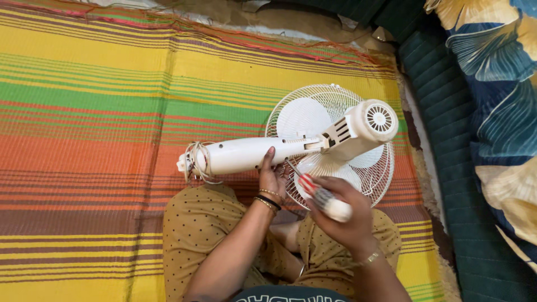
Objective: The person sits on a mat and uses a screwdriver to tighten screws on the neck and motor housing of a white table fan. They repeatedly adjust the fan's position and re-apply the screwdriver to the same fasteners throughout the clip.
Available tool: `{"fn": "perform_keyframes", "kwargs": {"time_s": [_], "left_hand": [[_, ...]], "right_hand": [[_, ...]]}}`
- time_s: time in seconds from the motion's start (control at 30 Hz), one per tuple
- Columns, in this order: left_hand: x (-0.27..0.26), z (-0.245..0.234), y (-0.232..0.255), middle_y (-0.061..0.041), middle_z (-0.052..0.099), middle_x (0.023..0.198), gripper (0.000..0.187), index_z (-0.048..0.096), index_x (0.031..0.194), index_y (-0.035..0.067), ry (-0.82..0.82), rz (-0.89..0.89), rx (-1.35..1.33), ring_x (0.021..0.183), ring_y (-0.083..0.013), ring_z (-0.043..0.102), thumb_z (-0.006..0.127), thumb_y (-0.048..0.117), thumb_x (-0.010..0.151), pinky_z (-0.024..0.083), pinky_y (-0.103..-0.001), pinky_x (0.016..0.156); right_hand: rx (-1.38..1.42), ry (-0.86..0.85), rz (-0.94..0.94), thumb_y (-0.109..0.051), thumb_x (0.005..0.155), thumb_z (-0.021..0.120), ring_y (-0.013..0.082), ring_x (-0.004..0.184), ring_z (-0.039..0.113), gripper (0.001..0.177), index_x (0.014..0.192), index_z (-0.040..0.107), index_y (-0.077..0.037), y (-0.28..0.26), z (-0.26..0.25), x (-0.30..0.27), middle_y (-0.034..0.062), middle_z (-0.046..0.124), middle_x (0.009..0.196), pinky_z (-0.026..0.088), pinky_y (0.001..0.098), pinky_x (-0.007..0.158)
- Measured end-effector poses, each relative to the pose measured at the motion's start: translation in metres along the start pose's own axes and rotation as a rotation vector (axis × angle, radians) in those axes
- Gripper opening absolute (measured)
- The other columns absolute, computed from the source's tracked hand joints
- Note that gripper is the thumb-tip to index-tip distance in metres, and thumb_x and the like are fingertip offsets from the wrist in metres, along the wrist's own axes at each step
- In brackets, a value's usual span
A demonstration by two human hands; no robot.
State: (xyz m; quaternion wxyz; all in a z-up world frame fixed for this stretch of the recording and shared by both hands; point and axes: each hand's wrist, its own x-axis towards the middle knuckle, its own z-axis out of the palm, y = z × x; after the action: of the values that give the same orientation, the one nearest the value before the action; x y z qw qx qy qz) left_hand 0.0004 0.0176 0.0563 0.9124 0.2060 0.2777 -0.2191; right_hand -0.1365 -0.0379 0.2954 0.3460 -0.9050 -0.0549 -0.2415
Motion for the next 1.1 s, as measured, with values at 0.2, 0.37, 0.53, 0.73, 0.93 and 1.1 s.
{"fn": "perform_keyframes", "kwargs": {"time_s": [0.2, 0.37, 0.53, 0.73, 0.93, 1.1], "left_hand": [[0.004, -0.002, 0.001, -0.002, 0.060, 0.111, 0.070, 0.059, 0.126, 0.015, 0.042, 0.001, 0.013, 0.096, -0.0169, 0.055, 0.084, 0.048, 0.070, 0.048, -0.033, 0.078], [0.002, -0.001, 0.001, -0.003, 0.060, 0.114, 0.078, 0.056, 0.131, 0.014, 0.047, 0.011, 0.100, 0.099, -0.0175, 0.055, 0.081, 0.055, 0.070, 0.046, -0.034, 0.078], [-0.017, 0.005, 0.004, -0.010, 0.065, 0.118, 0.081, 0.050, 0.140, 0.016, 0.075, -0.062, 0.316, 0.103, -0.0207, 0.059, 0.066, 0.066, 0.078, 0.040, -0.038, 0.073], [-0.091, -0.012, -0.012, -0.009, 0.066, 0.118, 0.064, 0.045, 0.133, 0.010, -0.230, 0.182, 0.823, 0.107, -0.0225, 0.068, 0.061, 0.056, 0.090, 0.052, -0.035, 0.092], [-0.083, 0.009, 0.021, -0.011, 0.064, 0.106, 0.051, 0.057, 0.122, 0.005, -0.083, 0.838, 1.564, 0.080, -0.0243, 0.066, 0.079, 0.034, 0.086, 0.054, -0.036, 0.069], [-0.091, 0.033, 0.052, -0.009, 0.072, 0.093, 0.015, 0.075, 0.097, 0.007, -0.204, 1.333, 1.550, 0.076, -0.0263, 0.067, 0.079, 0.013, 0.084, 0.052, -0.039, 0.068]], "right_hand": [[0.371, 0.325, -0.135, -0.001, 0.083, 0.078, 0.0241, 0.104, 0.073, 0.047, 0.125, 0.056, -0.003, 0.037, -0.041, -0.007, 0.0087, 0.064, 0.114, 0.064, 0.0316, 0.092], [0.785, 0.412, 0.037, 0.002, 0.086, 0.080, 0.0249, 0.112, 0.071, 0.049, 0.128, 0.056, -0.004, 0.095, -0.008, -0.007, 0.0091, 0.063, 0.117, 0.065, 0.0341, 0.092], [0.959, 0.346, 0.345, -0.005, 0.090, 0.076, 0.0198, 0.091, 0.072, 0.039, 0.122, 0.054, -0.003, 0.166, 0.039, -0.003, 0.0146, 0.069, 0.107, 0.063, 0.0281, 0.071], [0.750, 0.259, 0.336, -0.009, 0.087, 0.080, 0.0137, 0.075, 0.066, 0.041, 0.117, 0.054, -0.002, 0.210, 0.065, -0.006, 0.0127, 0.071, 0.101, 0.056, 0.0249, 0.067], [0.864, 0.360, 0.360, -0.012, 0.084, 0.081, 0.0128, 0.074, 0.066, 0.041, 0.115, 0.056, -0.002, 0.220, 0.072, -0.010, 0.0109, 0.069, 0.097, 0.055, 0.0241, 0.065], [0.877, 0.340, 0.331, -0.011, 0.084, 0.081, 0.0136, 0.079, 0.067, 0.041, 0.115, 0.055, -0.002, 0.225, 0.073, -0.007, 0.0115, 0.070, 0.097, 0.056, 0.0247, 0.066]]}}
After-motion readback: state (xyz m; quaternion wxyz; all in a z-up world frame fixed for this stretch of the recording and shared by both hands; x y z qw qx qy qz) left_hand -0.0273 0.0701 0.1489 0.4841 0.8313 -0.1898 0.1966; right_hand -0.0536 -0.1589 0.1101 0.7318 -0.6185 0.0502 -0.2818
